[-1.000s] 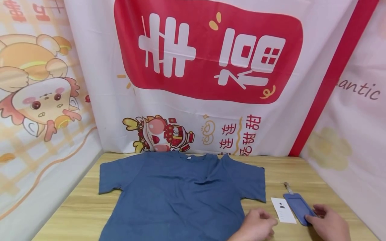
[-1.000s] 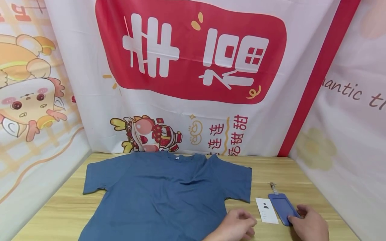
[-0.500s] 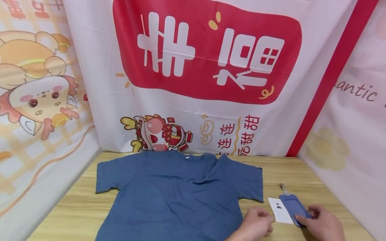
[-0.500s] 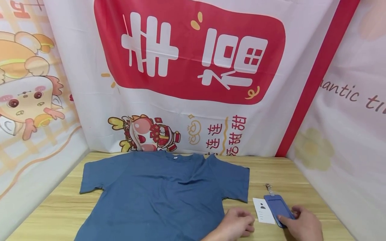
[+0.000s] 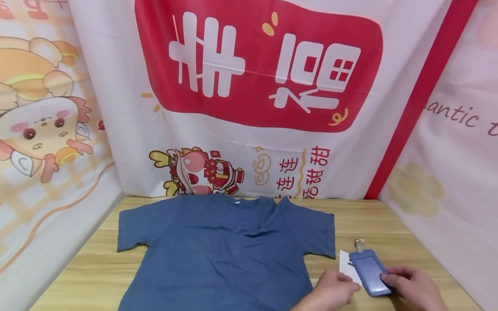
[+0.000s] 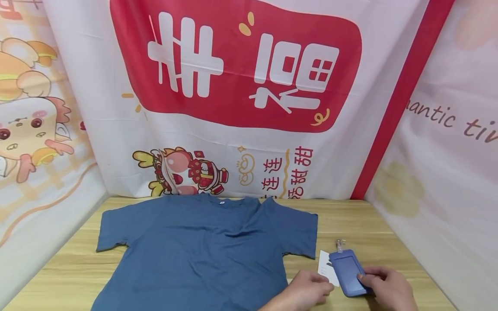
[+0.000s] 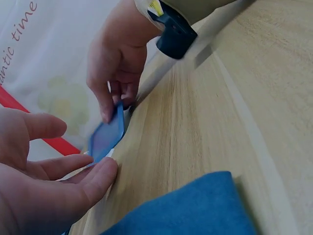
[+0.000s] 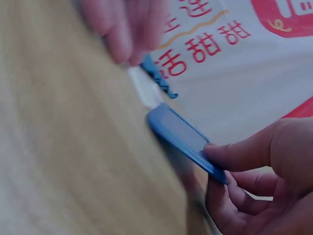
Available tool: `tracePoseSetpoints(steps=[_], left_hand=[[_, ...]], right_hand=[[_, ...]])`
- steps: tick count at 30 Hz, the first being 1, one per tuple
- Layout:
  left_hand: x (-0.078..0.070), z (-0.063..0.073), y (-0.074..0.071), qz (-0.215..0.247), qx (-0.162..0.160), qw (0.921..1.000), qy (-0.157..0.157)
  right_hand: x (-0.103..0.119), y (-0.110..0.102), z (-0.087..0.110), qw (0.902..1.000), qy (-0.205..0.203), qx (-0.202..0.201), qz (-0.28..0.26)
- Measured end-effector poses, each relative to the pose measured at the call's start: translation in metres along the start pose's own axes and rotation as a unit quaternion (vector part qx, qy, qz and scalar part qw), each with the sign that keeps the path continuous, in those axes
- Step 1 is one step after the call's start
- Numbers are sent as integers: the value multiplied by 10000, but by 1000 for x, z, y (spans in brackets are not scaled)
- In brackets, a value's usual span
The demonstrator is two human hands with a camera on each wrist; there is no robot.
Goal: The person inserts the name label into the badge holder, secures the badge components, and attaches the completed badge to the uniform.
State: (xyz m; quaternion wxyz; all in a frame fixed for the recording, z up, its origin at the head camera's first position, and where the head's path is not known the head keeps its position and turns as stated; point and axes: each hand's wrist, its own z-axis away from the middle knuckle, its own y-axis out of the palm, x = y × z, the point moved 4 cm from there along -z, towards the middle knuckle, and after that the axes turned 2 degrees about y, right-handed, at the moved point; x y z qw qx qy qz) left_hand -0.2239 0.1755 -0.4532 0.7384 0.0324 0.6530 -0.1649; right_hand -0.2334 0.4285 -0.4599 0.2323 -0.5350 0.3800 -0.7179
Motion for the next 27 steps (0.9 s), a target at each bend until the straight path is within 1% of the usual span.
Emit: tracePoseSetpoints(steps=[2,4,6,8,9,11,13,15,16,18,21,22,23,27], left_hand=[[2,0,-1,78,29,10000,-44],[3,0,-1,332,108,9993,-116],[4,-1,-1,743,187,9968,-233],[5,-1,-1,1217,334,9913,-379],[6,-1,-1,1382,422,9885,-442],[8,-1,-2,1666,637,9817,-661],[12,-3,-3,1882,828,9747,-878],[16,-5,-6,2087,847,9691,-1005],[25,-12,-5,2323,866,9629,-1070],[27,-13,-11,2597,693,9575,-1049],[27,-15,-24,2776,385,9556,-907],[26,-15,-29,2759,302,9569,-859],[18,-9,-36,2632,186,9612,-805],[18,-9,-50,2378,41,9685,-734]], right_hand=[[0,-2,0,9996,-32,172,-201],[1,-3,0,9988,68,283,-406],[1,-2,1,9964,229,370,-731],[4,2,1,9905,363,471,-1239],[7,6,2,9849,419,551,-1586],[12,16,3,9683,501,760,-2326],[20,26,5,9531,526,952,-2823],[29,35,8,9411,567,1112,-3143],[34,39,9,9387,594,1154,-3192],[44,46,11,9367,615,1174,-3241],[57,54,15,9306,630,1210,-3397],[62,57,16,9298,651,1200,-3419],[66,60,17,9282,624,1210,-3463],[78,68,21,9275,421,1301,-3480]])
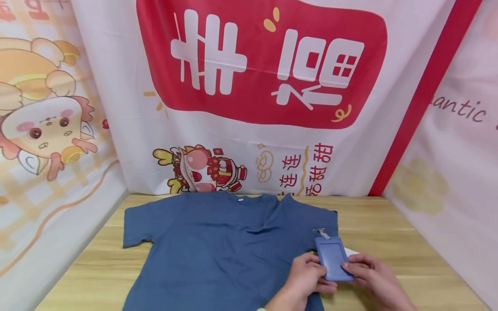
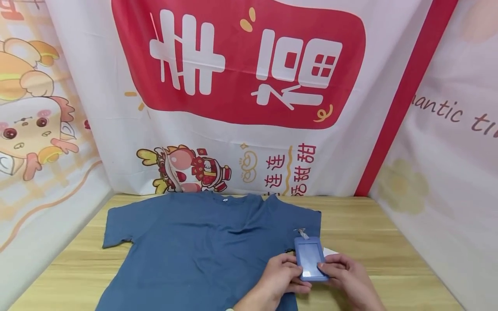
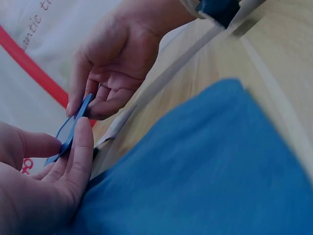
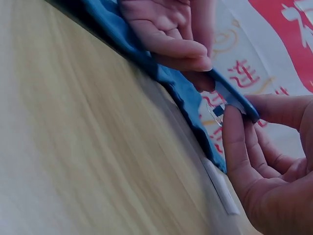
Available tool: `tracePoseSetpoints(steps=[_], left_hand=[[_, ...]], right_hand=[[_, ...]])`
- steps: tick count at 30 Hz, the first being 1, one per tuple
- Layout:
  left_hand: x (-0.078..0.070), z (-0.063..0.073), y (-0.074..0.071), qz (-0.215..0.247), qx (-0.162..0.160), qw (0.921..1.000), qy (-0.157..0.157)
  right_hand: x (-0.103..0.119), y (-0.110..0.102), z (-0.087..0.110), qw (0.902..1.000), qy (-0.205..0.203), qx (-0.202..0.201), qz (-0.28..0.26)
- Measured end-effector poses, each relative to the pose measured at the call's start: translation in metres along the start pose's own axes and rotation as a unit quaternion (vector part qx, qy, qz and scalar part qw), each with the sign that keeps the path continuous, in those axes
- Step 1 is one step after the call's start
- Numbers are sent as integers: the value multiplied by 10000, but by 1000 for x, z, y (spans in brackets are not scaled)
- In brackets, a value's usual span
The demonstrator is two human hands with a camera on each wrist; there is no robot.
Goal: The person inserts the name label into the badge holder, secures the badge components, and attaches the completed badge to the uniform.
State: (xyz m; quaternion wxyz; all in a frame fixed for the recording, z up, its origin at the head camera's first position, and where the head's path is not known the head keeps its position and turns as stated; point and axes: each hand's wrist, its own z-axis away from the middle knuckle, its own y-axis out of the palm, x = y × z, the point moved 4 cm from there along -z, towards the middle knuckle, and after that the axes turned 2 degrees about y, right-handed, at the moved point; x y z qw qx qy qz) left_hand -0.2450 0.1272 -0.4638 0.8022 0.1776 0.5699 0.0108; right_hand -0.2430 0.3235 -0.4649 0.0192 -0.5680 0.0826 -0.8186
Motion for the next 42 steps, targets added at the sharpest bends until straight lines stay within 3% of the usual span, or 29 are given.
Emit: tracePoseSetpoints(steps=[5,11,16,21,28,35,42], left_hand=[[-7,3,-6,-189,-2,9998,32],[-15,5,-1,-325,78,9994,59],[-24,8,-15,-451,33,9989,126],[-36,13,-40,-316,-27,9984,478],[-51,26,-94,-389,-354,9936,998],[-66,44,-140,-392,-428,9947,844],[-76,62,-176,-555,-455,9938,847]], right_hand=[[3,6,6,9995,-167,208,140],[6,0,14,9991,113,-88,404],[10,14,15,9992,45,21,388],[18,45,13,9992,-216,234,259],[33,105,10,9989,-295,358,21],[47,148,13,9925,-549,1091,-66],[56,183,21,9831,-827,1601,-329]])
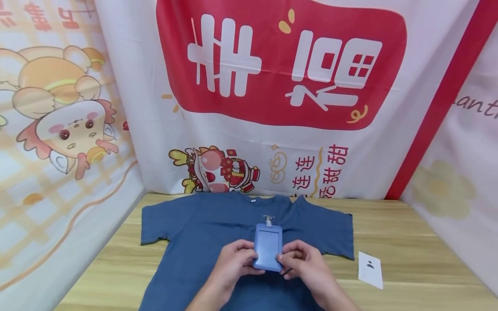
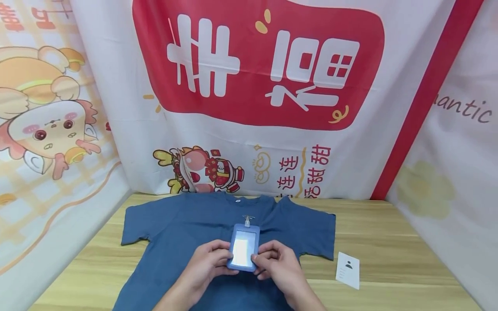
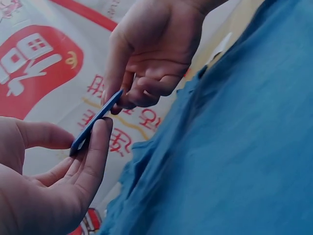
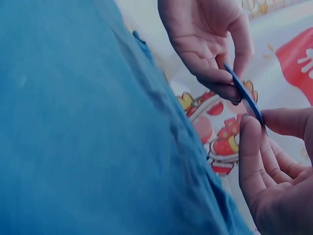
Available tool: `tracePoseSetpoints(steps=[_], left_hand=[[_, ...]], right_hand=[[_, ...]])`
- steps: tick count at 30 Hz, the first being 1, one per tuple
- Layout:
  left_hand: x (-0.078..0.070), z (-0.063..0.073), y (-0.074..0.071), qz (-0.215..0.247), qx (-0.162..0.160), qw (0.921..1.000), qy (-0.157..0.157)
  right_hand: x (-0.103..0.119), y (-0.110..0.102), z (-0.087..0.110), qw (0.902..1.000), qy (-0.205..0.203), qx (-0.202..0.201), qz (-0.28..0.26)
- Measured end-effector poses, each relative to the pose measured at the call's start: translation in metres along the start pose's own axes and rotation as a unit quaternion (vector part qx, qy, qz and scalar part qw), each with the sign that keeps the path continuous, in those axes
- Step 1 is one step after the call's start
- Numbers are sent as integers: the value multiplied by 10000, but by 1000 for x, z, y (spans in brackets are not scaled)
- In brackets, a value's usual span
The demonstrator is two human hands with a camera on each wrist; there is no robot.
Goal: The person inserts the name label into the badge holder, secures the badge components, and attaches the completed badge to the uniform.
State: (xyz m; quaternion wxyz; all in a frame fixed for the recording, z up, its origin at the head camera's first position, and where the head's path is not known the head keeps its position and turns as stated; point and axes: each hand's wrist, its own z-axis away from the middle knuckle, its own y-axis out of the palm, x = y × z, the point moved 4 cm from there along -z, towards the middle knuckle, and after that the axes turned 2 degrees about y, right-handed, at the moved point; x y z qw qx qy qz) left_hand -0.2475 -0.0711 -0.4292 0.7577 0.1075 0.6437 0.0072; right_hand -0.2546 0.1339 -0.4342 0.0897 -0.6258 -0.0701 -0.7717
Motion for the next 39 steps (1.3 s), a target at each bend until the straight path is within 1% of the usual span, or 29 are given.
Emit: tracePoseSetpoints(steps=[3,6,13,17,22,26,30,33,37,39], left_hand=[[-4,2,-7,-54,-52,10000,39],[-7,2,-10,-103,-71,9999,13],[-9,3,-11,-236,-104,9996,-84],[-8,1,-10,-391,-227,9988,-200],[-7,-2,-12,-637,-553,9960,-279],[-8,-3,-14,-663,-692,9951,-250],[-8,-3,-14,-542,-743,9956,-161],[-6,-5,-15,-491,-869,9949,-131],[1,-9,-16,-353,-920,9949,-234],[5,-10,-18,-223,-891,9952,-334]], right_hand=[[4,9,0,9999,-123,15,-99],[5,13,-1,9998,-130,-13,-130],[4,14,-1,9999,-72,-7,-130],[3,13,-1,9999,-62,28,-105],[2,13,-1,9997,-2,233,-43],[0,16,0,9989,58,455,34],[0,21,-1,9971,125,742,95],[-2,24,-1,9956,178,905,134],[-5,27,-1,9939,198,1068,185],[-6,28,-1,9930,195,1147,215]])
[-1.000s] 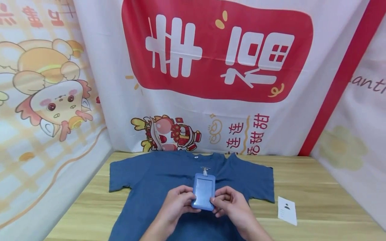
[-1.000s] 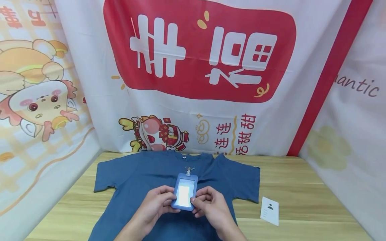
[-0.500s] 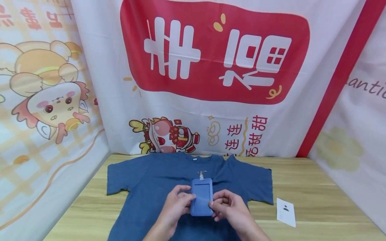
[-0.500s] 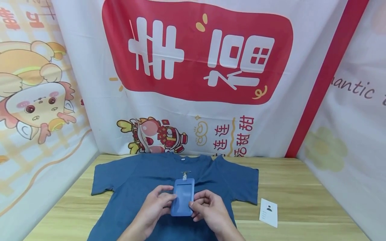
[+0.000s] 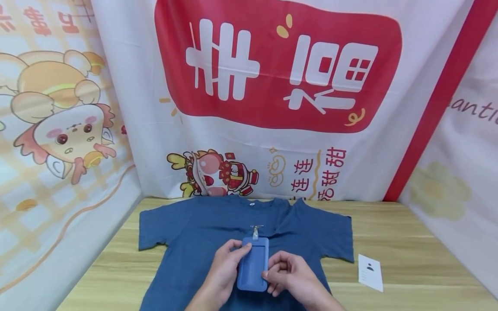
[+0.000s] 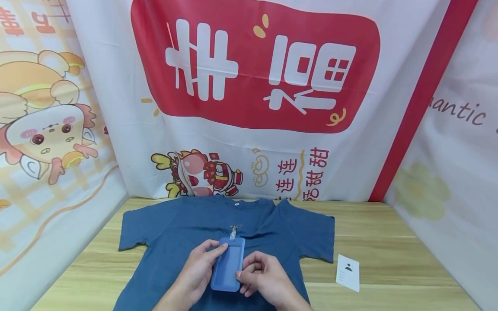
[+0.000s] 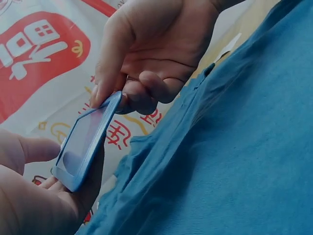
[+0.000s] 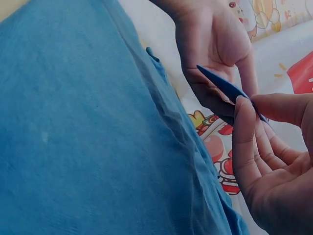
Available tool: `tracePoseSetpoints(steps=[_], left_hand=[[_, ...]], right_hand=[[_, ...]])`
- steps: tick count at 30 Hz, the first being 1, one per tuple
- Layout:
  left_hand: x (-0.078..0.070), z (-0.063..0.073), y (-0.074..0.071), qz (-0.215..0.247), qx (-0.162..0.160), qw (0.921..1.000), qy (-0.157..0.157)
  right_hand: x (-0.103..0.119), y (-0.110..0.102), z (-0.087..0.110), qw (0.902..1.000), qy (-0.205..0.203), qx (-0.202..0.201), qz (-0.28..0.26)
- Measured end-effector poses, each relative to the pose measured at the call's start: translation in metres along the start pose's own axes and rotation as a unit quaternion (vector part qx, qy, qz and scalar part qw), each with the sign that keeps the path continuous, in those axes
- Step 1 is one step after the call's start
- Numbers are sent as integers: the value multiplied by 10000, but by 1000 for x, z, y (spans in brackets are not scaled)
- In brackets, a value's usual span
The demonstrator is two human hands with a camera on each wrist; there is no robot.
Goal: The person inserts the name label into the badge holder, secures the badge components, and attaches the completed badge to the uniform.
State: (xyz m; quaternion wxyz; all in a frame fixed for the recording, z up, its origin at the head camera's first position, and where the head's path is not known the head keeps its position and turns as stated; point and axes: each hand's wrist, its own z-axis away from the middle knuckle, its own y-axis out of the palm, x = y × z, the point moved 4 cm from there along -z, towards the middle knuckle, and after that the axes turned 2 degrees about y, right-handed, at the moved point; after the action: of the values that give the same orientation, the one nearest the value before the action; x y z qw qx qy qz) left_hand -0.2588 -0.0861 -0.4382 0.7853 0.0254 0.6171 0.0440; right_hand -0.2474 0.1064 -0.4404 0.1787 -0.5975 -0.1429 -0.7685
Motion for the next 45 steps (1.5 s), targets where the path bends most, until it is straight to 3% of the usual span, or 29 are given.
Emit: tracePoseSetpoints(steps=[9,19,25,33,38,45], left_hand=[[3,0,-4,679,419,9967,-162],[-4,-2,-4,393,142,9991,46],[-3,2,0,612,102,9980,68],[-2,5,4,334,126,9991,-211],[0,7,7,223,247,9993,-152],[5,7,5,-40,327,9993,-156]], right_hand=[[1,0,6,9997,59,184,135],[2,1,-1,9996,95,0,248],[4,-2,-3,9992,88,-181,347],[4,-7,1,9944,25,-941,474],[4,-8,3,9832,-193,-1677,695],[14,-3,2,9655,-563,-2238,1203]])
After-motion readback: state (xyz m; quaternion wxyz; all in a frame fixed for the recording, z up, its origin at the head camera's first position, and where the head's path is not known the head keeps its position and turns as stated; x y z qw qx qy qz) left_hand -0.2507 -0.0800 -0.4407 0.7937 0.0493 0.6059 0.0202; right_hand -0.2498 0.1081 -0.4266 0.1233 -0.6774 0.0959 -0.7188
